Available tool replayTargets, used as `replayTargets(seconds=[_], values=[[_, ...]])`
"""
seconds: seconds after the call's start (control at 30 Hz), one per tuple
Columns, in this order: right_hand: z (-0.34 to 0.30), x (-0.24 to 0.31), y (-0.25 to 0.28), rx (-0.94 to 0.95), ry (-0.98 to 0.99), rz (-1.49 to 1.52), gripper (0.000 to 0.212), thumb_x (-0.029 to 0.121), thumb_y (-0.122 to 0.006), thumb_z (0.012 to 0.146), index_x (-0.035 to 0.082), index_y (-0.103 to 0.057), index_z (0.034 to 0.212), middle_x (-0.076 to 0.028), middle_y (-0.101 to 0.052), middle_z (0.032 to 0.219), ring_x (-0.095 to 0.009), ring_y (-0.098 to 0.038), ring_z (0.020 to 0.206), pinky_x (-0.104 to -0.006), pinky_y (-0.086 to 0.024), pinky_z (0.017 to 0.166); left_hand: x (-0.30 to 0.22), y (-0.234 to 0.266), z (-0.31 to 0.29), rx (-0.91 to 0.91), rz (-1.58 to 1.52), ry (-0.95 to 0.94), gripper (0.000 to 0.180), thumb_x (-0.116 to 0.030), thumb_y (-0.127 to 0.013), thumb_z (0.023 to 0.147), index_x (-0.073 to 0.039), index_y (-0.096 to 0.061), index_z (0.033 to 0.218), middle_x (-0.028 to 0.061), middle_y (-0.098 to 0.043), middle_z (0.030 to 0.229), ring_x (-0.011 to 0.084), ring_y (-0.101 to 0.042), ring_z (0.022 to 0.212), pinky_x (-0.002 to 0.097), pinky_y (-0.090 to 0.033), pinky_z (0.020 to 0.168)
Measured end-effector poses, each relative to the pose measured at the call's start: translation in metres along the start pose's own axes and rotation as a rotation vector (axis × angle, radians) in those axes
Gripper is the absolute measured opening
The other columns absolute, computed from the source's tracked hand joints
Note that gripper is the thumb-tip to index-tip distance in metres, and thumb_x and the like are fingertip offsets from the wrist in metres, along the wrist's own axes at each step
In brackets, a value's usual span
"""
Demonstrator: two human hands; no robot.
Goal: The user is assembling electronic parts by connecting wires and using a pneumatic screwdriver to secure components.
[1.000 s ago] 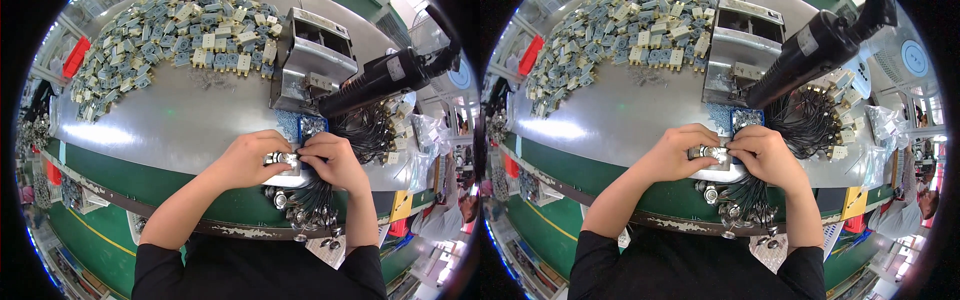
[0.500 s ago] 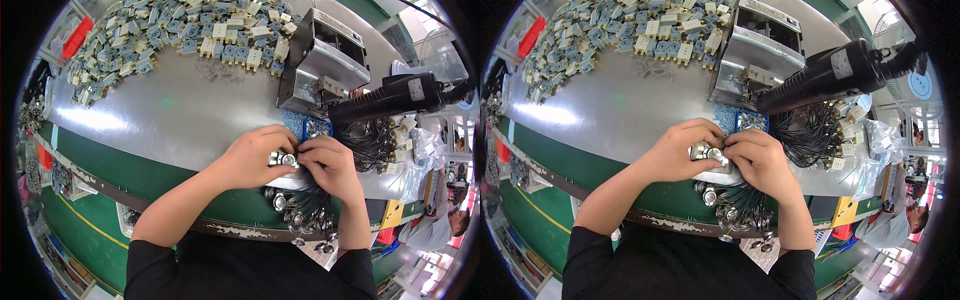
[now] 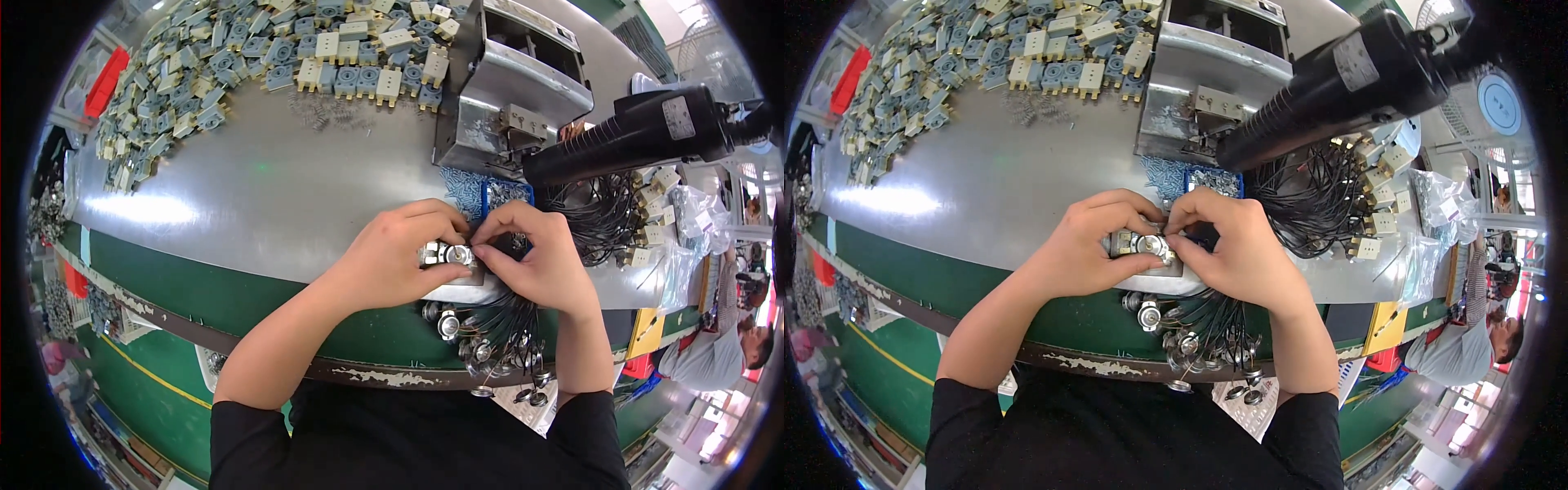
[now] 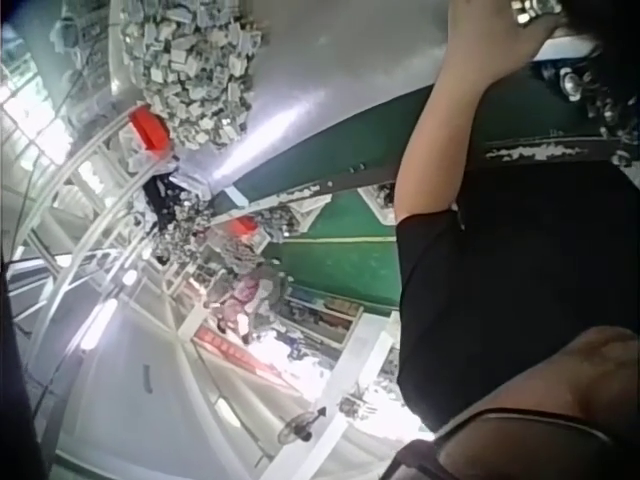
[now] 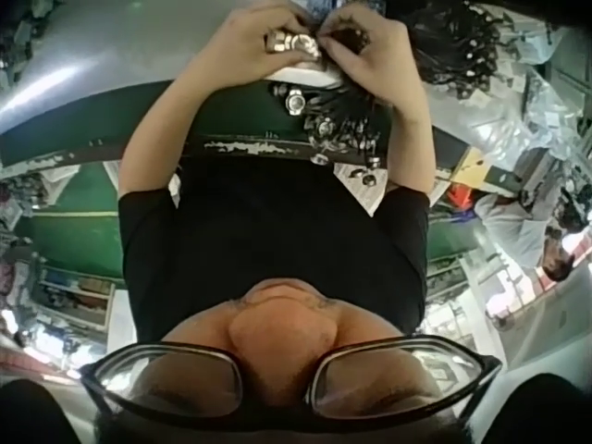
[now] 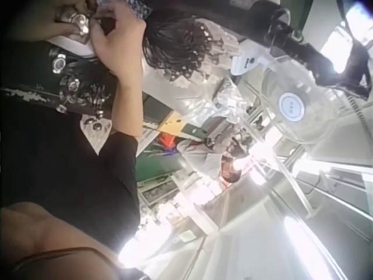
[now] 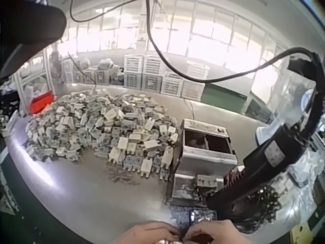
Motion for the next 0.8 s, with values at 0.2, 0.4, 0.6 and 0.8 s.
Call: replayTargets(seconds=[0.2,0.4,0.6,0.8], values=[[0.000,-0.001,0.001,0.040,0.063,-0.080,0.017,-0.004,-0.078,0.080,-0.002,-0.070,0.095,-0.012,-0.073,0.090,-0.025,-0.075,0.084,-0.0329,-0.058,0.079,-0.004,0.000,0.004,0.003,0.023,0.015,0.031,-0.008,-0.090,0.075,-0.002,-0.071,0.100,0.0144,-0.073,0.113,0.0322,-0.072,0.107,0.0401,-0.057,0.092],[-0.004,-0.004,-0.002,-0.076,0.212,-0.250,0.023,-0.001,-0.083,0.077,0.001,-0.067,0.093,-0.011,-0.069,0.084,-0.028,-0.068,0.073,-0.0352,-0.055,0.070,-0.004,0.000,0.004,0.023,0.054,-0.009,0.034,-0.006,-0.087,0.076,-0.003,-0.075,0.108,0.0138,-0.073,0.117,0.0321,-0.072,0.109,0.0404,-0.057,0.093],[-0.023,-0.003,0.016,-0.398,0.475,-0.114,0.019,0.003,-0.081,0.087,0.005,-0.063,0.094,-0.006,-0.064,0.083,-0.020,-0.061,0.071,-0.0328,-0.045,0.057,-0.001,0.001,0.001,0.046,0.083,-0.041,0.031,-0.005,-0.086,0.077,-0.004,-0.079,0.107,0.0140,-0.073,0.121,0.0310,-0.072,0.109,0.0401,-0.059,0.092],[0.033,0.013,0.065,-0.680,0.473,0.487,0.078,0.049,-0.057,0.105,-0.001,-0.031,0.159,-0.022,-0.061,0.128,-0.033,-0.062,0.115,-0.0456,-0.046,0.106,-0.004,0.002,0.006,0.060,0.064,-0.030,0.032,-0.006,-0.087,0.077,-0.004,-0.079,0.107,0.0137,-0.074,0.120,0.0314,-0.073,0.109,0.0396,-0.059,0.092]])
Point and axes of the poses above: each hand's wrist, its own z-axis towards the middle knuckle, its own y-axis out of the back of the hand, x = y × z, the point moved 1 cm from there along z, towards the middle knuckle
